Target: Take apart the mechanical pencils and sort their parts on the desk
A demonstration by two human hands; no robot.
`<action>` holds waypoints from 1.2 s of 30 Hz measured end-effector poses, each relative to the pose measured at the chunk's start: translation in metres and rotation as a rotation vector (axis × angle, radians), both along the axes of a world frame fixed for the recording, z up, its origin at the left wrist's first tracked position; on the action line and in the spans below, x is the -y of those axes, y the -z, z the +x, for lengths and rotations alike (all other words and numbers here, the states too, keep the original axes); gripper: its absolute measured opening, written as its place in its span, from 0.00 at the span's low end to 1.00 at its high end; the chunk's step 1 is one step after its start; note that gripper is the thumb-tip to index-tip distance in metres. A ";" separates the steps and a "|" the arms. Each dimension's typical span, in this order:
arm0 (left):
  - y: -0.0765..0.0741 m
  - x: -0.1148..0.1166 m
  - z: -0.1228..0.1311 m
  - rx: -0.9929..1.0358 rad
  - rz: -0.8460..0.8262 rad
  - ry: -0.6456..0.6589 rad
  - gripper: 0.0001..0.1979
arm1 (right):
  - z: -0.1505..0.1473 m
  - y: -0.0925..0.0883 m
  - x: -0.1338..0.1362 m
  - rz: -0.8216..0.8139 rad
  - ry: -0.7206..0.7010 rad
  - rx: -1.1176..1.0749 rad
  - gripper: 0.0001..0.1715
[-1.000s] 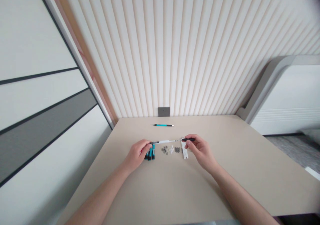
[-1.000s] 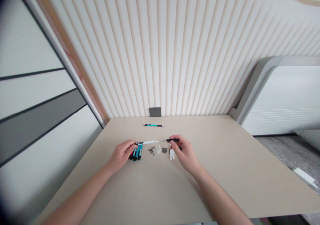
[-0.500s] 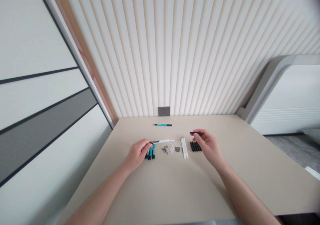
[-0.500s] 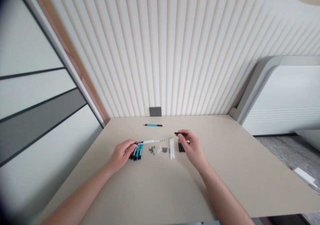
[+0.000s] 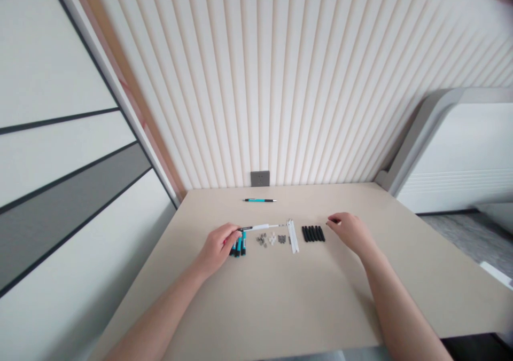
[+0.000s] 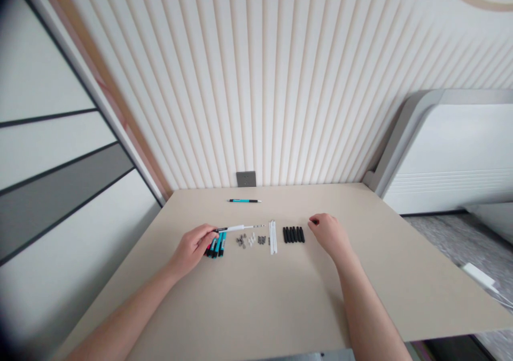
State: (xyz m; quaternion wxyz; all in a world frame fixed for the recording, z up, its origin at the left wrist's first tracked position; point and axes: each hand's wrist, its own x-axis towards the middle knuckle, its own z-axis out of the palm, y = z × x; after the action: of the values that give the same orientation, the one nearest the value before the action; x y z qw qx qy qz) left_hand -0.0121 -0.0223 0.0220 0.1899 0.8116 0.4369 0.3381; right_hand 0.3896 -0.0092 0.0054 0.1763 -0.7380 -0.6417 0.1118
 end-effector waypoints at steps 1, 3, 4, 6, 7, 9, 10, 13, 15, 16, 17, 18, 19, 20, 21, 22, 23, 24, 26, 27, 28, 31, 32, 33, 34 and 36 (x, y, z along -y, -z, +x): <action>0.000 0.000 0.000 -0.002 0.002 0.002 0.13 | 0.000 0.002 0.000 -0.037 0.008 0.008 0.15; -0.001 0.000 0.000 -0.005 0.007 0.006 0.13 | -0.001 0.004 0.001 -0.106 0.002 -0.003 0.17; -0.001 0.000 0.000 -0.006 0.009 0.007 0.13 | -0.001 0.005 0.002 -0.129 -0.009 -0.014 0.17; -0.002 0.000 0.001 -0.010 0.010 0.008 0.14 | -0.002 0.007 0.002 -0.145 -0.028 -0.030 0.17; -0.002 0.000 0.001 -0.011 0.010 0.007 0.14 | -0.002 0.009 0.002 -0.142 -0.033 -0.032 0.17; -0.002 0.000 0.001 -0.015 0.006 0.006 0.13 | -0.001 0.011 0.002 -0.130 -0.044 -0.035 0.16; -0.002 0.000 0.001 -0.016 0.004 0.005 0.13 | -0.001 0.012 0.002 -0.125 -0.049 -0.035 0.16; -0.001 0.000 0.000 -0.019 0.000 0.001 0.13 | -0.001 0.013 0.002 -0.115 -0.062 -0.043 0.18; 0.000 0.000 0.000 -0.022 0.001 0.001 0.13 | -0.001 0.013 0.002 -0.119 -0.075 -0.062 0.19; 0.000 -0.001 0.000 -0.024 0.002 0.003 0.13 | -0.002 0.012 0.003 -0.123 -0.083 -0.073 0.19; 0.001 -0.001 0.000 -0.025 0.005 0.005 0.13 | -0.002 0.011 0.003 -0.127 -0.094 -0.083 0.19; 0.001 -0.001 0.000 -0.025 0.008 0.007 0.13 | -0.003 0.010 0.003 -0.131 -0.103 -0.089 0.19; 0.001 -0.001 0.000 -0.027 0.010 0.009 0.13 | -0.004 0.009 0.004 -0.135 -0.110 -0.093 0.18; 0.001 -0.001 0.000 -0.029 0.011 0.010 0.13 | -0.005 0.008 0.004 -0.140 -0.114 -0.097 0.18; 0.001 -0.001 0.000 -0.031 0.011 0.010 0.13 | -0.005 0.007 0.004 -0.145 -0.116 -0.100 0.18; 0.000 -0.001 0.000 -0.033 0.009 0.010 0.13 | -0.006 0.006 0.004 -0.148 -0.116 -0.101 0.18; 0.000 -0.001 0.000 -0.034 0.008 0.009 0.13 | -0.006 0.006 0.004 -0.151 -0.117 -0.099 0.18; 0.000 -0.001 0.000 -0.033 0.007 0.007 0.13 | -0.006 0.006 0.004 -0.153 -0.118 -0.095 0.18; 0.000 0.000 0.001 -0.031 0.008 0.005 0.13 | -0.006 0.006 0.004 -0.154 -0.125 -0.085 0.17; -0.001 0.000 0.001 -0.032 0.008 0.005 0.13 | -0.006 0.007 0.004 -0.154 -0.127 -0.083 0.17; -0.001 0.000 0.001 -0.033 0.007 0.006 0.14 | -0.005 0.007 0.004 -0.153 -0.129 -0.084 0.16; -0.001 0.000 0.001 -0.038 0.005 0.006 0.14 | -0.005 0.006 0.005 -0.129 -0.124 -0.088 0.15; -0.001 0.000 0.001 -0.038 0.006 0.006 0.14 | -0.006 0.004 0.005 -0.102 -0.112 -0.085 0.14; -0.001 0.000 0.002 -0.039 0.007 0.006 0.14 | -0.008 0.001 0.005 -0.059 -0.095 -0.085 0.14; -0.002 0.000 0.002 -0.040 0.008 0.006 0.14 | -0.012 -0.003 0.005 0.000 -0.079 -0.092 0.14; -0.001 0.000 0.002 -0.044 0.010 0.009 0.14 | -0.024 -0.012 0.008 0.141 -0.073 -0.154 0.16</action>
State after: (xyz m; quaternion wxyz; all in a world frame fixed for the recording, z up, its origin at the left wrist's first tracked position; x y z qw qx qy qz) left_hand -0.0106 -0.0221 0.0233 0.1776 0.8218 0.4357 0.3214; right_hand 0.3656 -0.0174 0.0175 0.2723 -0.6890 -0.6592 0.1289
